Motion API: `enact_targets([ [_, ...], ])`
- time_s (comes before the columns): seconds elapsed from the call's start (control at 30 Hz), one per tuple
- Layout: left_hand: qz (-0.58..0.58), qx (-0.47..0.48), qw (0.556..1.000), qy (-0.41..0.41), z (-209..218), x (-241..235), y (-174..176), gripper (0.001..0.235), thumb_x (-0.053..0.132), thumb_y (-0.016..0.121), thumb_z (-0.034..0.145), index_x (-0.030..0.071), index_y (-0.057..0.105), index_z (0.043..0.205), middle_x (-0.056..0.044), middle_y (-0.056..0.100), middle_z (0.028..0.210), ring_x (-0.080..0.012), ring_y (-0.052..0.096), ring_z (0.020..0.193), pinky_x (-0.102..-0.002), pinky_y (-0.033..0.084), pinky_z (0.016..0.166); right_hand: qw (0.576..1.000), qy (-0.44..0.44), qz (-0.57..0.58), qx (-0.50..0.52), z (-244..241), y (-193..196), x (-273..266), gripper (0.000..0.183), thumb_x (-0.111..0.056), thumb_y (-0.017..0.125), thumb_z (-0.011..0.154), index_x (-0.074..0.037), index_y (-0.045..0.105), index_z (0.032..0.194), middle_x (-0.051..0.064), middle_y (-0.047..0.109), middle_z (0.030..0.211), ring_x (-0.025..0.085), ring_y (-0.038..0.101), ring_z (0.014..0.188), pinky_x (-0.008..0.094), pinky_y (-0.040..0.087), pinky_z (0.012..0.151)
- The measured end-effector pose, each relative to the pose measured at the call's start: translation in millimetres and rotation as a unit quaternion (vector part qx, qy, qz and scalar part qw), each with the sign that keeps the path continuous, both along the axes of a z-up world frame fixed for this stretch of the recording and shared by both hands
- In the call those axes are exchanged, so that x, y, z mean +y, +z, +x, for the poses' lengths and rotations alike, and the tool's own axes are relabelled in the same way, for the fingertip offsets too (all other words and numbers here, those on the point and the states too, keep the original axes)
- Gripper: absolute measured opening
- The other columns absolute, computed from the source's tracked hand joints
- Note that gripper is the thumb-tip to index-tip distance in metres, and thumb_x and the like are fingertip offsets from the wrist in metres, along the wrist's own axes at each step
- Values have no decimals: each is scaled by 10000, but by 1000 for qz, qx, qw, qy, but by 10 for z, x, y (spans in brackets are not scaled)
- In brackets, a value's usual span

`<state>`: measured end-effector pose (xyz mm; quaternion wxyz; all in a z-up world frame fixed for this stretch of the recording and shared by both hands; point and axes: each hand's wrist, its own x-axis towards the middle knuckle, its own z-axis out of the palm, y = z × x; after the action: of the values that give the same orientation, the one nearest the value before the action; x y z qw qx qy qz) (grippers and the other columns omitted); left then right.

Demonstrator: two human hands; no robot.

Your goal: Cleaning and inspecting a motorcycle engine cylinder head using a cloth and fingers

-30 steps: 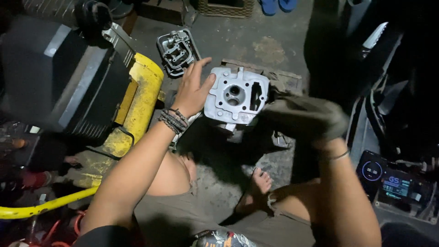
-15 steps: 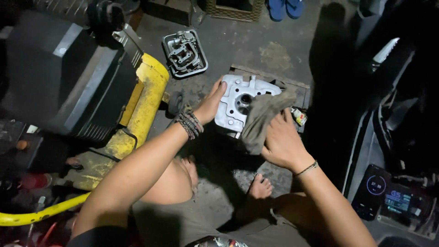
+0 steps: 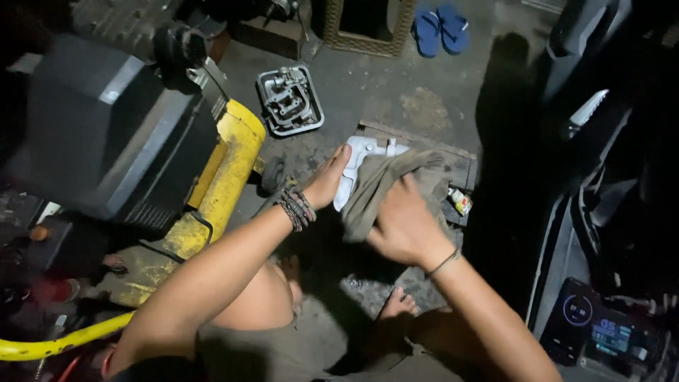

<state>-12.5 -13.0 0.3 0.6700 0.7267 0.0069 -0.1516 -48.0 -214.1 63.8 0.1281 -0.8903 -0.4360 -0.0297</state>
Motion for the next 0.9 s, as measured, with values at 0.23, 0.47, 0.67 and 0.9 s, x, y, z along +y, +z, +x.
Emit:
enact_targets([
  [0.23,-4,12,999,-34,21,-17,195,871,667,205,1051,11,142,1620,-242,84,1680,-382,88,1557,-509,39,1287,999,26,2,29,224,-320,-10,605,-360,446,965,-48,493,1482,200,494,1520,355,367,1468,602,195,1210],
  [0.47,-86,-33,996,7,95,-17,-75,825,618,218,1081,26,73,1636,-221,-20,1682,-385,-3,1552,-505,-14,1280,999,12,-19,39,-54,74,239,754,-334,551,913,-23,364,1574,252,340,1624,413,233,1529,663,102,1216],
  [0.67,-172,-24,985,6,21,-53,34,813,577,219,1086,-8,53,1626,-252,-74,1675,-377,-90,1541,-464,-91,1276,999,-23,-13,23,85,-68,248,763,-443,481,959,-19,351,1579,259,357,1608,415,254,1526,674,103,1217],
  [0.9,-108,-4,994,-13,53,-39,-75,855,692,122,1041,86,102,1644,-140,-46,1695,-307,-50,1566,-456,-87,1276,998,-37,-32,50,-23,72,259,764,-441,528,953,-28,366,1576,271,371,1597,427,276,1515,697,82,1206],
])
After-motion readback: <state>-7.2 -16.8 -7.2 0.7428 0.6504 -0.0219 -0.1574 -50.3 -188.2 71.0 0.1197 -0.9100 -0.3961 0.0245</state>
